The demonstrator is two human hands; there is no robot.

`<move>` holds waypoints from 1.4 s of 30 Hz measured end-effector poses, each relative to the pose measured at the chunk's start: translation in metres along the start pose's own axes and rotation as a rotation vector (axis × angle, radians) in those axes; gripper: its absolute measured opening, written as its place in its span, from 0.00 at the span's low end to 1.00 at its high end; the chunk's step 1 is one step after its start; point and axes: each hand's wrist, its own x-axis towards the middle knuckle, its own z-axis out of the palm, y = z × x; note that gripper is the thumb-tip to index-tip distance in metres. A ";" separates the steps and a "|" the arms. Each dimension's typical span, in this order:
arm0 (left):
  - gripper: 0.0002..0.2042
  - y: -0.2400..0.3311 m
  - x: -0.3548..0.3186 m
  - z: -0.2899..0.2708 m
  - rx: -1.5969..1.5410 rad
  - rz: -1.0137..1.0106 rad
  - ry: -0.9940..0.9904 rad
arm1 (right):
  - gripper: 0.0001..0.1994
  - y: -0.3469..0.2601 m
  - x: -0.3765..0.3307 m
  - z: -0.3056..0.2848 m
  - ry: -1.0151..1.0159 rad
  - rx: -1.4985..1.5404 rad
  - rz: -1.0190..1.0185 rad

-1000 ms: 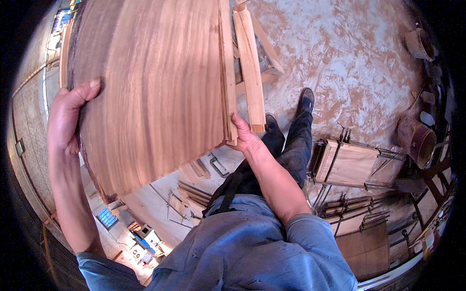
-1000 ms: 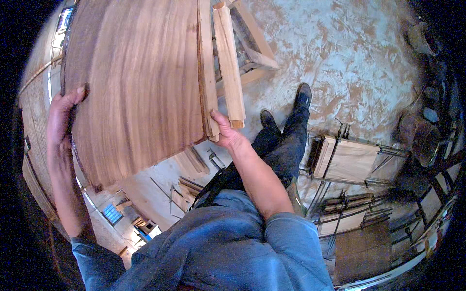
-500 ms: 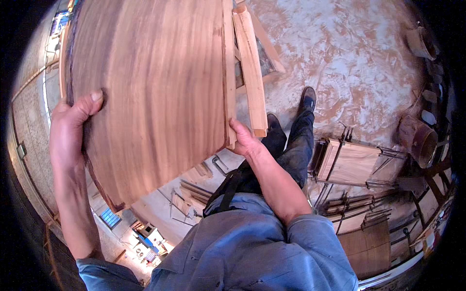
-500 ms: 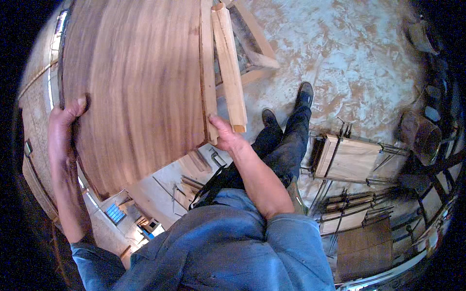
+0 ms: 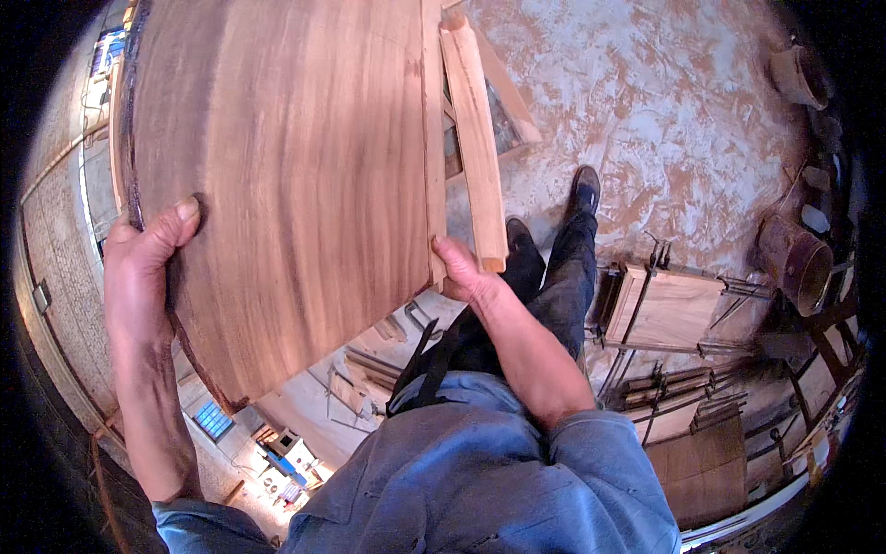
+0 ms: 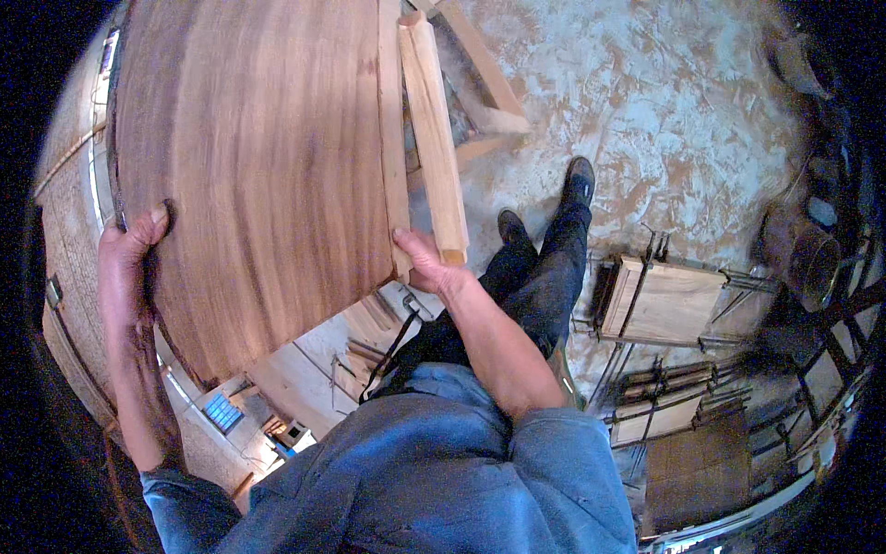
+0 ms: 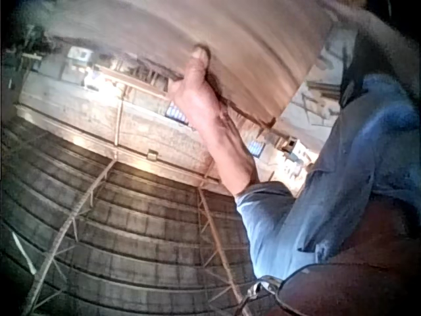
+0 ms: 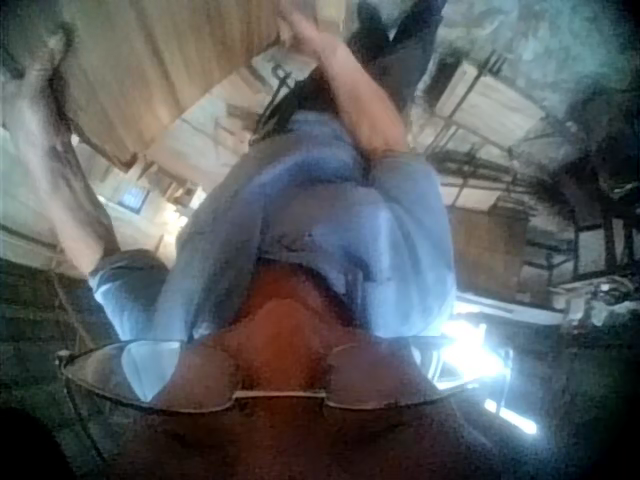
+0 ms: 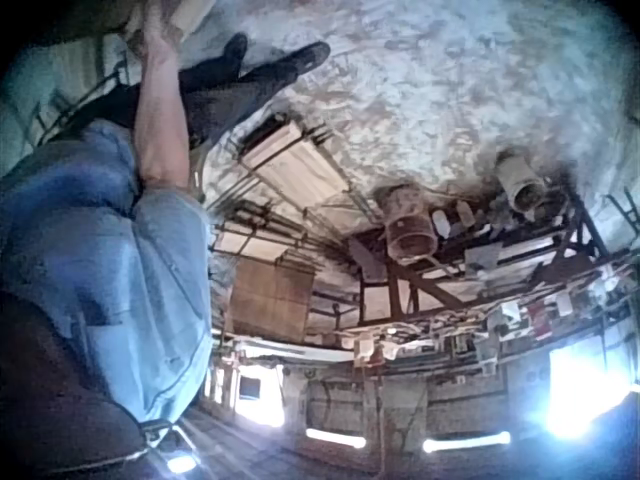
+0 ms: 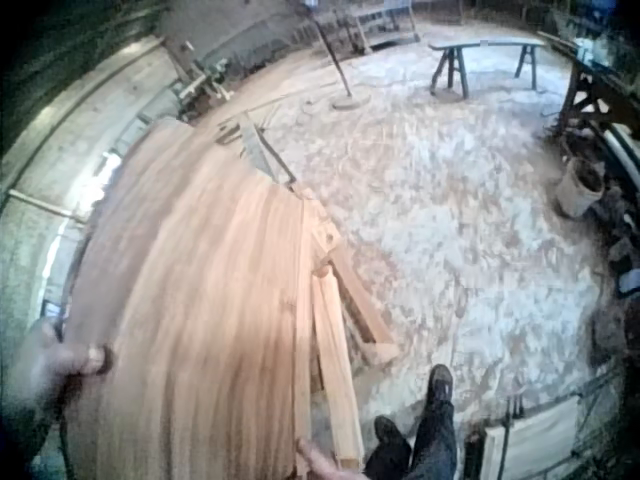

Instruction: The person assembles a wooden box by hand in a workshop. They apply glue to the edges of wooden panels, fit them together, and secure the joints using a hammer to drive nails. The person handles multiple wooden pieces and tools to construct the box structure.

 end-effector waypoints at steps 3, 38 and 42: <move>0.17 0.009 -0.003 0.006 -0.010 0.068 -0.060 | 0.35 0.008 0.003 0.004 0.021 -0.068 0.030; 0.12 0.029 -0.022 0.014 0.157 0.135 -0.155 | 0.12 -0.189 -0.089 0.047 0.594 -0.772 -0.280; 0.15 0.031 -0.024 0.012 0.335 0.138 -0.110 | 0.13 -0.223 -0.104 0.085 0.521 -0.976 -0.329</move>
